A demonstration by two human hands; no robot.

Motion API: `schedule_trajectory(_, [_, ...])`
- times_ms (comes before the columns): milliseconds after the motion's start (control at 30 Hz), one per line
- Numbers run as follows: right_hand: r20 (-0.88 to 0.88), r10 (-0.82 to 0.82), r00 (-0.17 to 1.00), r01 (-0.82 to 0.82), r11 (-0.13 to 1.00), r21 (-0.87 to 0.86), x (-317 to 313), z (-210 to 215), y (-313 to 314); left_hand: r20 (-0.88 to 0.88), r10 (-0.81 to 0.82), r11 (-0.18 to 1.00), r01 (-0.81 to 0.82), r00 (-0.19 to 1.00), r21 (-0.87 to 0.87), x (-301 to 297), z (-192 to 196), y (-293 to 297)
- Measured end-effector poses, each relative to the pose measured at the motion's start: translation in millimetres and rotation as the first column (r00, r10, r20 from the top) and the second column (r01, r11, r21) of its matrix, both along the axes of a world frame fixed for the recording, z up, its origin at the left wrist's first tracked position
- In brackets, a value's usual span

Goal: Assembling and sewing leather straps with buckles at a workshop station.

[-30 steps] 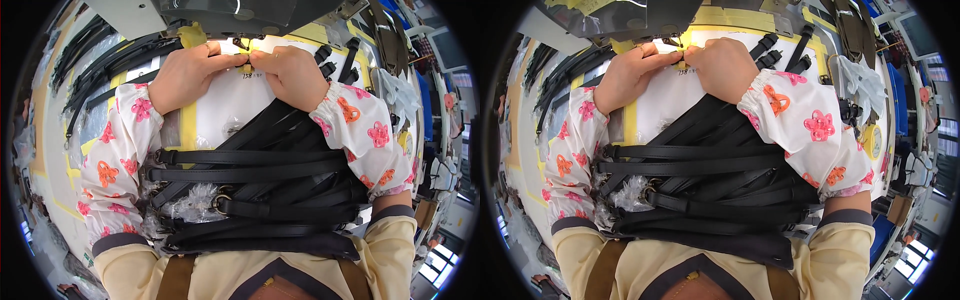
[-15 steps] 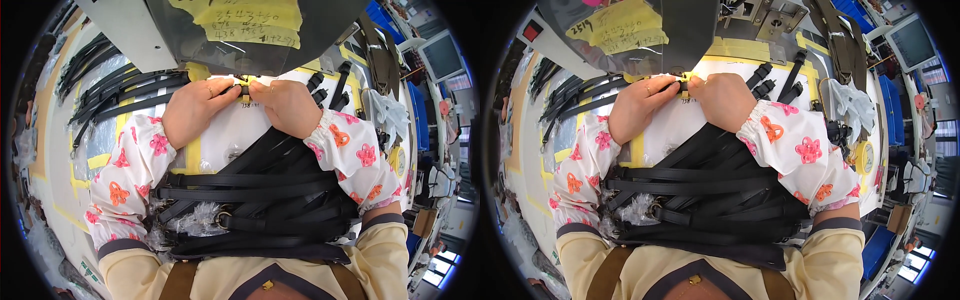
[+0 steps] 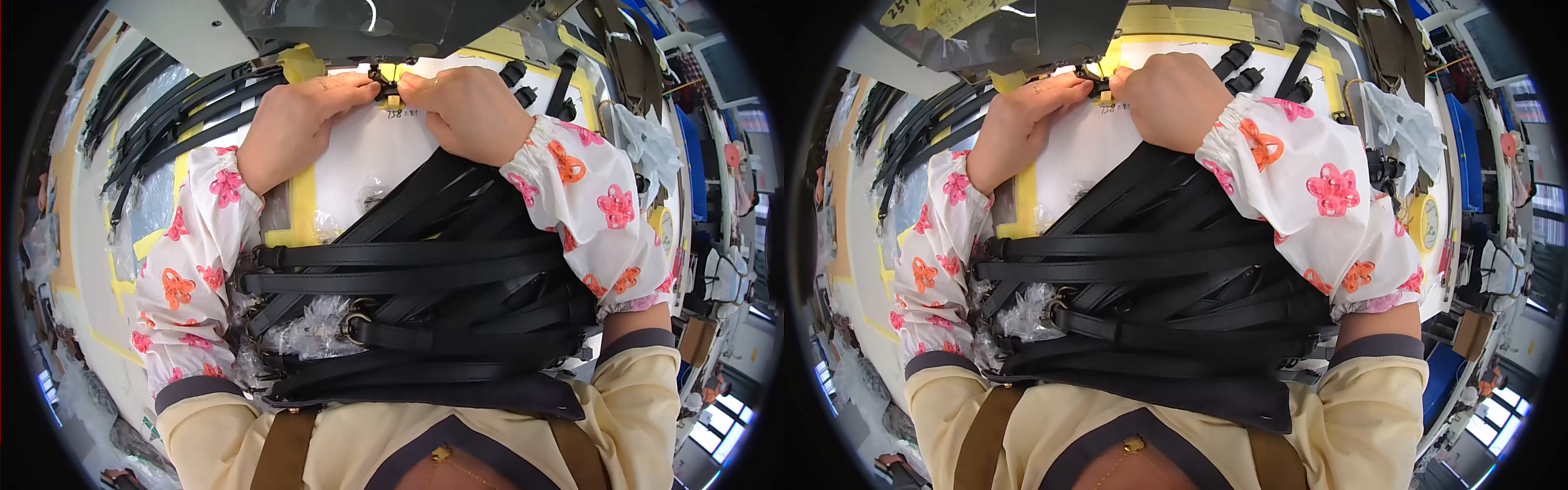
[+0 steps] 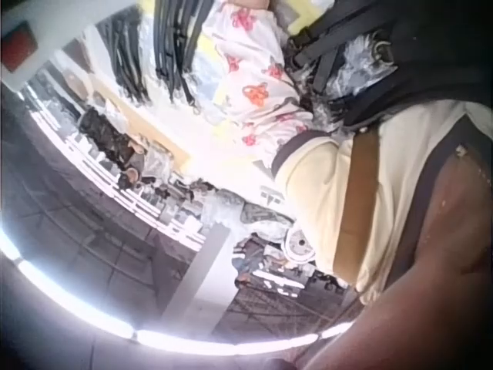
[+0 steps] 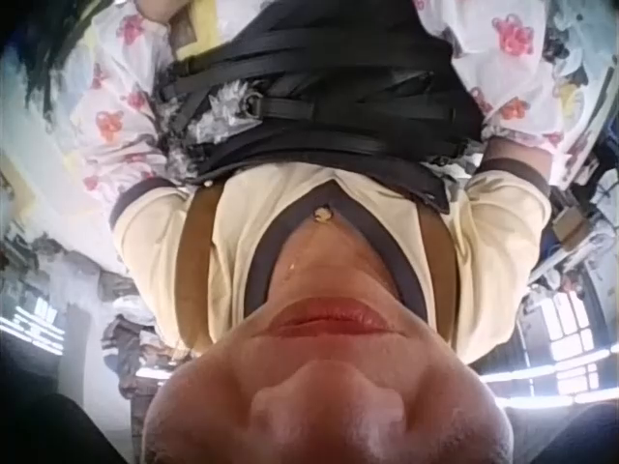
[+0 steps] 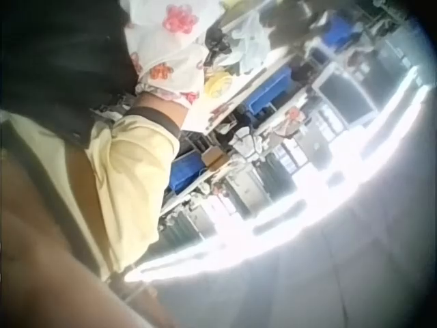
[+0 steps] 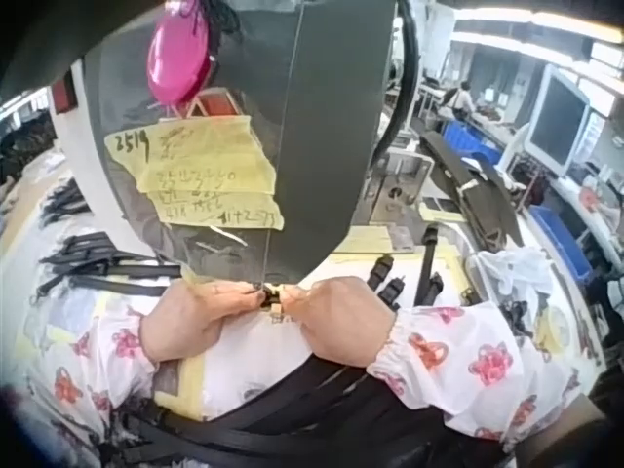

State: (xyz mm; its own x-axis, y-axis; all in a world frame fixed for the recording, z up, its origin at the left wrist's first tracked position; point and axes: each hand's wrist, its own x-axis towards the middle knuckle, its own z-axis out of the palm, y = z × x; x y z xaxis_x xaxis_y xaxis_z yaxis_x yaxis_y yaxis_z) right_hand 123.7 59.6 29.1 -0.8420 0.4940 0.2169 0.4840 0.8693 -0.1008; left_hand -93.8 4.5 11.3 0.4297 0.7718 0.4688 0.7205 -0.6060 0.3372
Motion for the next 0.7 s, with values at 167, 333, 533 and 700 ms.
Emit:
schedule_trajectory(167, [-0.033, 0.016, 0.999, -0.016, 1.000, -0.005, 1, -6, 0, -0.001, 0.014, 0.999, -0.014, 1.000, -0.043, -1, -1, -2])
schedule_trajectory(333, [-0.027, -0.012, 1.000, 0.012, 1.000, -0.001, -1, -4, -2, -0.004, -0.019, 0.999, 0.019, 1.000, 0.030, -4, -4, 1])
schedule_trajectory(533, [-0.039, 0.019, 0.999, -0.017, 0.999, 0.044, 0, -5, 1, -0.032, -0.023, 0.999, 0.024, 0.999, 0.024, -4, -1, 3])
schedule_trajectory(700, [0.008, -0.019, 1.000, 0.019, 0.999, 0.040, -3, -5, 5, -0.020, -0.016, 1.000, 0.016, 1.000, 0.002, -5, -6, 8])
